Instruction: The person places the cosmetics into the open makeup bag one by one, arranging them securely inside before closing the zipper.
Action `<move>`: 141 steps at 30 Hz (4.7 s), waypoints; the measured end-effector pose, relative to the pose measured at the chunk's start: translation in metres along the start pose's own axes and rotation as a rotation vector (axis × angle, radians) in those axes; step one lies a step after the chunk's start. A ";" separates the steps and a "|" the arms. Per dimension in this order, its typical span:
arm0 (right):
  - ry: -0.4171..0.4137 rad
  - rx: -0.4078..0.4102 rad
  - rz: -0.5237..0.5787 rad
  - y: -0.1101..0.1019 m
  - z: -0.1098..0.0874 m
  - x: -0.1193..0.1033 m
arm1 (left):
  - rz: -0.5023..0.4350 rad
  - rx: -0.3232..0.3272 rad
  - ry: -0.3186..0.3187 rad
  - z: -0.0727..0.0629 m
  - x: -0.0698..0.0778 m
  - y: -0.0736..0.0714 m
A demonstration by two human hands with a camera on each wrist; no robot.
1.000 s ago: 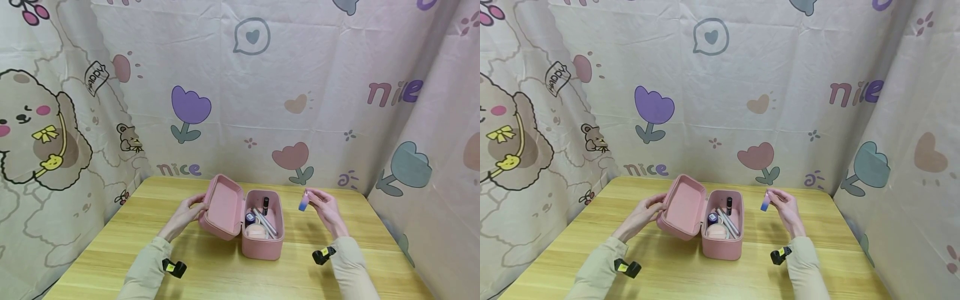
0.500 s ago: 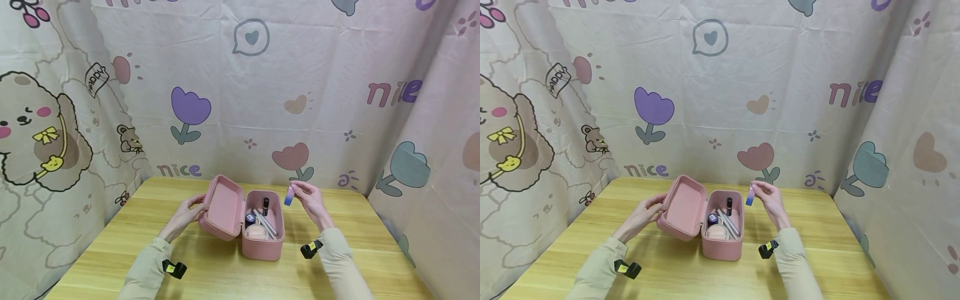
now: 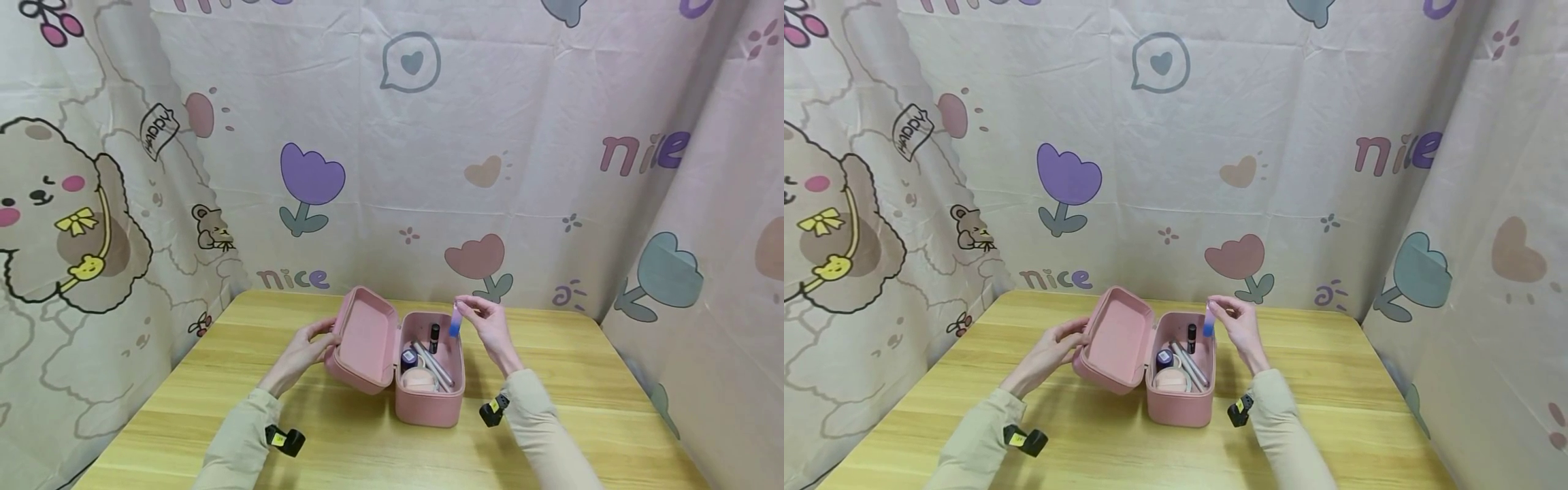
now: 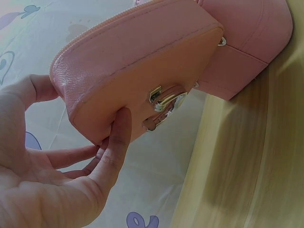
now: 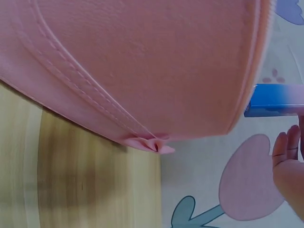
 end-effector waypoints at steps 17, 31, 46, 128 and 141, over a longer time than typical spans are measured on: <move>-0.056 -0.053 -0.536 0.016 -0.007 0.014 | -0.003 0.005 0.005 0.000 -0.001 0.000; -0.143 -0.097 -0.729 0.024 -0.011 0.021 | -0.003 0.007 -0.003 0.000 -0.002 0.000; -0.030 -0.097 -0.854 0.024 -0.011 0.025 | -0.007 -0.001 -0.001 0.001 -0.002 0.000; 0.225 0.100 -0.083 -0.002 -0.081 0.047 | -0.321 0.400 0.489 -0.019 0.000 0.055; 0.210 0.107 -0.095 -0.003 -0.082 0.046 | -0.231 0.356 0.623 -0.020 0.006 0.071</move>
Point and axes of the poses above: each hand's wrist, its own z-axis towards the middle knuckle, its own y-axis out of the palm, x = y × z, the point moved 7 cm from there along z, towards the middle knuckle, and after that the axes turned 1 degree about -z, right-handed, at the moved point
